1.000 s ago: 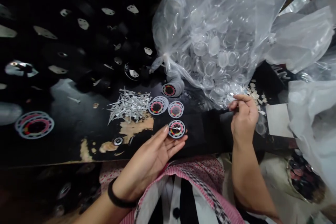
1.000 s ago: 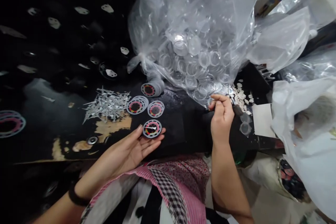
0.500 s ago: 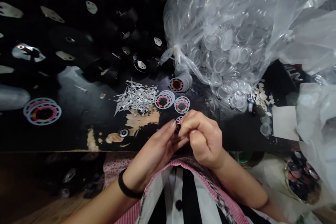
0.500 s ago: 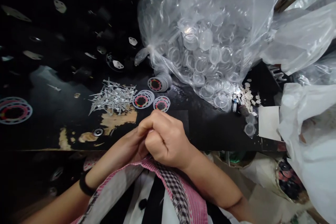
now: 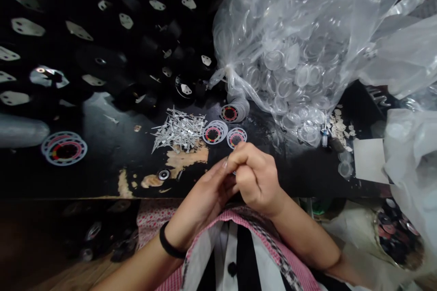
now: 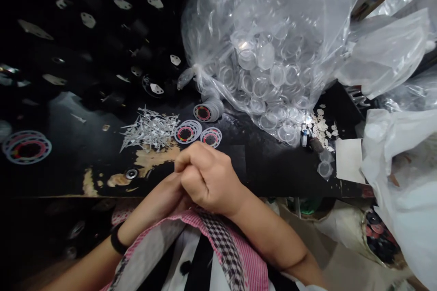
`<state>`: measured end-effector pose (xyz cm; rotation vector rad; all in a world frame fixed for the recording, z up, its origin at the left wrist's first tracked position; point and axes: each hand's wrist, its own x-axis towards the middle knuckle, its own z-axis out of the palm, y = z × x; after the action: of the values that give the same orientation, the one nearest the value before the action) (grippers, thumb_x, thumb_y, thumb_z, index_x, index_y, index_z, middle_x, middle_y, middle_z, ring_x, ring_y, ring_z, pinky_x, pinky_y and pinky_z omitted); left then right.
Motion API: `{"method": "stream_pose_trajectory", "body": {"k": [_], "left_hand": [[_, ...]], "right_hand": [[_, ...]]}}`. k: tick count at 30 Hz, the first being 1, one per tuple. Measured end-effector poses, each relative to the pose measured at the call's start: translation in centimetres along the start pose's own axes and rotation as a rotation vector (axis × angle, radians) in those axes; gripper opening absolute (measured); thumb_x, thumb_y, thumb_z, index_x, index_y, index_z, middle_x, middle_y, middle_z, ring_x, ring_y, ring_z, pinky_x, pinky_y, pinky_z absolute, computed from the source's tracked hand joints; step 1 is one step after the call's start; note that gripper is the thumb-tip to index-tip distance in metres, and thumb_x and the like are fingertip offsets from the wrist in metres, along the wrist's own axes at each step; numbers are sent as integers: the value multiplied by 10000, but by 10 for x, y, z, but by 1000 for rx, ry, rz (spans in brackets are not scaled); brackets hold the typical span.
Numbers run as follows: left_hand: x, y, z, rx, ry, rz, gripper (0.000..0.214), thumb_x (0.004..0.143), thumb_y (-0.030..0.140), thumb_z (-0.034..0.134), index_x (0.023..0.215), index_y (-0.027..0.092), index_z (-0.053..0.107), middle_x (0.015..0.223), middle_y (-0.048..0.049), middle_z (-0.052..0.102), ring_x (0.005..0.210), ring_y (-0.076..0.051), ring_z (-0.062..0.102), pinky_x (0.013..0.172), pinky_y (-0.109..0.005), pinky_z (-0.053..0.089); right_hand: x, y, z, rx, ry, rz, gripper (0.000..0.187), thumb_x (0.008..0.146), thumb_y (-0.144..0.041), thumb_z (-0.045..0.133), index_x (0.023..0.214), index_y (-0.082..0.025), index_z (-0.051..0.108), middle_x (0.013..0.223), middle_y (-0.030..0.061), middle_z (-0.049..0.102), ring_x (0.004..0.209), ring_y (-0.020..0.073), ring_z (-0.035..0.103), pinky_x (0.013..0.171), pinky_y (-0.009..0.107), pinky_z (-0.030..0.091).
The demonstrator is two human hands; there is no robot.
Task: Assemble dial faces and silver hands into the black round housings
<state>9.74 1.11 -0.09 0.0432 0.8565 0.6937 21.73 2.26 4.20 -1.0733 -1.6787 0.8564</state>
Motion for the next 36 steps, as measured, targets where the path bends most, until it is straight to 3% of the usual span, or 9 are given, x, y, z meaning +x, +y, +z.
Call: {"method": "stream_pose_trajectory", "body": {"k": [5,7,12,16,20,23,26,31,36], "left_hand": [[0,2,1,-11,33,-14,185,892,284,683,1014,144,695,1036,-107,782,950,-232,755,929,-370,570],[1,3,0,-26,71,-35,200,892,284,683,1024,134,687,1051,-132,780,976,-255,753,981,-420,543],[2,3,-5,-35,84,-56,263,833,328,744,1010,136,711,1132,-151,768,1060,-294,728,1020,-447,523],[-1,10,1,28,95,110,298,819,378,750,1033,171,738,1142,-121,769,1066,-288,722,985,-445,555],[-11,20,19,131,114,291,290,826,365,745,1065,201,750,1169,-81,759,1078,-263,706,946,-409,584],[-13,21,22,209,109,320,304,831,379,739,1093,225,754,1254,-74,726,1178,-276,657,940,-352,582],[-12,19,12,255,134,317,319,828,377,743,1128,270,749,1355,-51,675,1258,-284,609,944,-318,570],[-12,19,0,296,145,336,414,776,395,794,1171,290,734,1366,-23,669,1277,-269,594,978,-305,542],[-12,21,7,126,182,249,254,731,373,831,946,250,779,1035,-11,788,959,-198,730,740,-217,594]], "right_hand": [[-12,7,-54,136,493,-73,221,831,-102,424,808,-237,597,589,-48,449,564,129,509,619,311,479],[-24,23,-80,36,594,67,179,832,-117,451,787,-216,593,568,-55,434,519,115,451,596,299,452],[-58,59,-122,-258,637,262,181,906,-233,421,833,-207,585,598,-43,491,584,147,537,648,330,497],[-65,47,-134,-419,595,267,178,899,-237,506,875,-197,678,786,24,660,783,196,632,789,379,510],[-47,8,-109,-680,574,61,172,873,-179,581,991,-235,693,995,40,675,1022,226,603,961,419,441],[-21,-11,-70,-600,62,48,164,906,-151,567,1001,-228,677,930,27,699,905,196,611,846,363,450],[0,-13,-36,-661,-206,38,126,946,-179,543,967,-165,667,902,60,713,845,204,587,774,359,409],[10,-2,-20,-842,-277,-57,171,960,-185,498,857,-157,631,837,75,682,787,207,529,726,355,347],[14,-4,-14,-822,-286,14,147,927,-157,481,849,-164,606,831,66,680,787,199,554,747,338,357]]}}
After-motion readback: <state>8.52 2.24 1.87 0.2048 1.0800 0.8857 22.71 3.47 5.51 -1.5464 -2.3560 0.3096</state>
